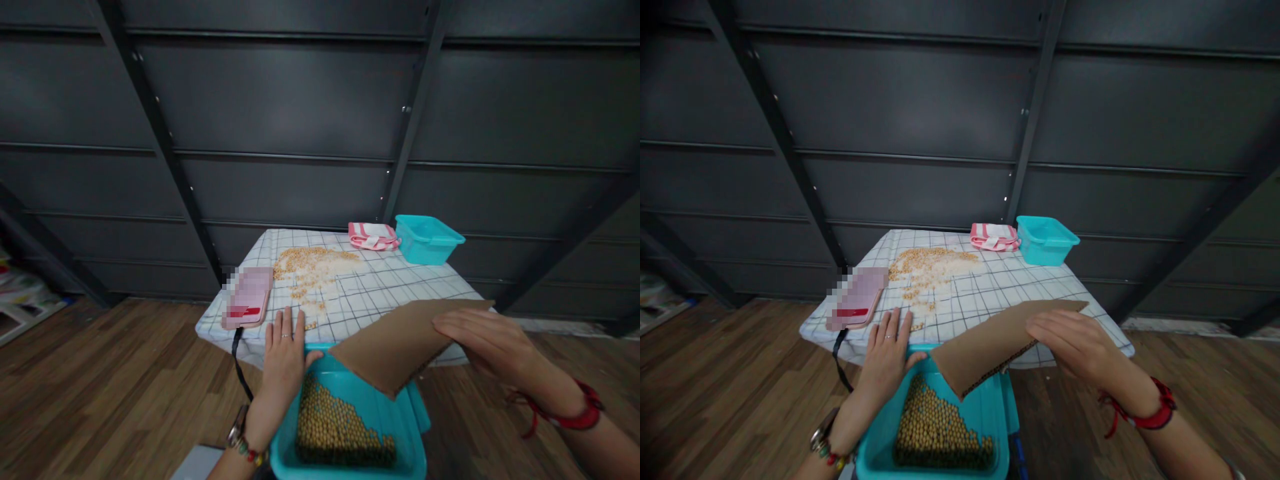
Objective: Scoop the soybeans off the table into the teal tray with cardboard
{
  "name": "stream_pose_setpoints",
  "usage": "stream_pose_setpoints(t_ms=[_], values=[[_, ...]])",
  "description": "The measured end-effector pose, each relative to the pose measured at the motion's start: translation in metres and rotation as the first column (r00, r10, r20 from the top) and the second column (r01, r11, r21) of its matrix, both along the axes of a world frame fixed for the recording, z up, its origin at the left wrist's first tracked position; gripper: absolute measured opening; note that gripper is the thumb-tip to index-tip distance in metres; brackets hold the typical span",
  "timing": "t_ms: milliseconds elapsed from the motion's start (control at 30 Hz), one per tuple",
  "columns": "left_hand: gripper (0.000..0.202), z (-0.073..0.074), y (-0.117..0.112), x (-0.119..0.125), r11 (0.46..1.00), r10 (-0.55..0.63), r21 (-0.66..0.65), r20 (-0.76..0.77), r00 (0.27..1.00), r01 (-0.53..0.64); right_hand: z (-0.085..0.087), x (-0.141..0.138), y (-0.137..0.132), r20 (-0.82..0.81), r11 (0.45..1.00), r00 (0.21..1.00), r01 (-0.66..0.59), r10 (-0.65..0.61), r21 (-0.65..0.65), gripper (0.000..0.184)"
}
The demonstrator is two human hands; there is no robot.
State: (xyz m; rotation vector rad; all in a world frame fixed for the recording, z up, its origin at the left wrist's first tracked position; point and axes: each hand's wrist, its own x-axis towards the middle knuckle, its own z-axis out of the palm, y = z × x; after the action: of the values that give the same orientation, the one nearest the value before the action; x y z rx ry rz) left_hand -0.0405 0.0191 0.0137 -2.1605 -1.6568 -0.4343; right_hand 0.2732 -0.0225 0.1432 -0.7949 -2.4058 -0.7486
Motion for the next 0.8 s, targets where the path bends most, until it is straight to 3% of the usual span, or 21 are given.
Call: stream_pose_setpoints(t_ms=[200, 433, 667, 800], values=[[0.07, 0.003, -0.001, 0.001, 1.0, 0.018, -0.003, -0.011, 1.0, -0.018, -0.002, -0.005, 0.008, 0.027, 0.993, 0.999, -0.049, 0.046, 0.11, 0.033], [0.072, 0.0, -0.002, 0.002, 1.0, 0.012, -0.008, 0.022, 1.0, -0.011, -0.014, -0.005, 0.017, 0.046, 0.992, 0.999, -0.031, 0.026, 0.122, 0.036], [0.077, 0.003, -0.004, 0.001, 0.999, 0.02, -0.033, 0.0, 1.0, -0.02, -0.008, -0.01, 0.023, 0.036, 0.977, 0.999, -0.02, 0.012, 0.213, 0.036], [0.075, 0.004, -0.003, 0.002, 1.0, 0.03, -0.009, -0.022, 0.999, -0.03, -0.008, -0.012, 0.02, 0.026, 0.981, 0.999, -0.052, 0.048, 0.185, 0.034]])
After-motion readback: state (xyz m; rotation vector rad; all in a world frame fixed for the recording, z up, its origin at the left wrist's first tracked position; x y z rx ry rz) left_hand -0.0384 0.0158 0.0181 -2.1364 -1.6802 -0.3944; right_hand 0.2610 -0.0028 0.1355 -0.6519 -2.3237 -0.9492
